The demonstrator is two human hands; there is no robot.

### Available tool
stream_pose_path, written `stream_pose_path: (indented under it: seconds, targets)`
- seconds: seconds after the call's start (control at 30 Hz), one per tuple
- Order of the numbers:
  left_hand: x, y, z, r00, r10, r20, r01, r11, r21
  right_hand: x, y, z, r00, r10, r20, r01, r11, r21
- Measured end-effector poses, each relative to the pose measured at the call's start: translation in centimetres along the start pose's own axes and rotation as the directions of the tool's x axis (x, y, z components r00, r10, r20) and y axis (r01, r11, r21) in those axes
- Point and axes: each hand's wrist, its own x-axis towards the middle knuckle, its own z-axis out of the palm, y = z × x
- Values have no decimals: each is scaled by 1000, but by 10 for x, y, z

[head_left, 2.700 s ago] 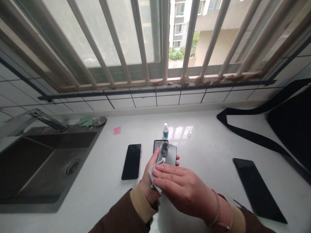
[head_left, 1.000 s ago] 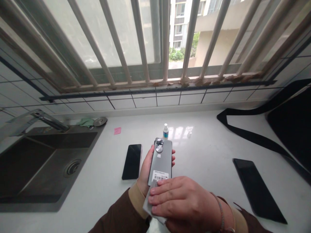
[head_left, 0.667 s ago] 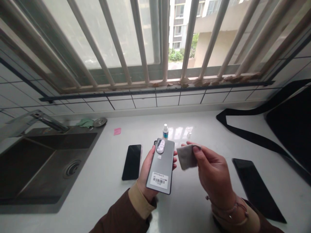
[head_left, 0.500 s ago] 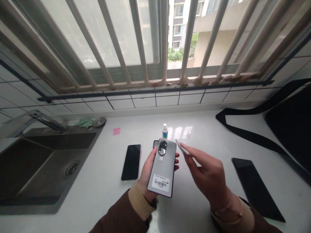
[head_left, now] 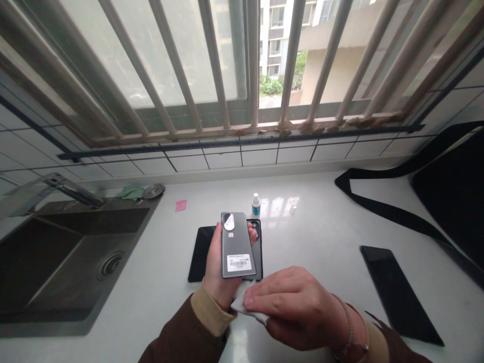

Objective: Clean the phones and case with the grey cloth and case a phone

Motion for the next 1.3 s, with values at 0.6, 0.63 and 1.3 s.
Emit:
stream_pose_path:
  seconds: [0.6, 0.63, 1.3]
  targets:
    - [8, 4, 14, 820, 354, 449, -84, -702, 707, -8, 20, -14, 683, 551, -479, -662, 745, -86]
    - [9, 0, 16, 824, 348, 448, -53, -740, 671, -9, 24, -16, 614, 637, -467, -713, 701, 19]
    - [16, -24, 37, 867, 374, 330, 102, -780, 617, -29, 99, -16, 373, 885, -280, -748, 465, 473]
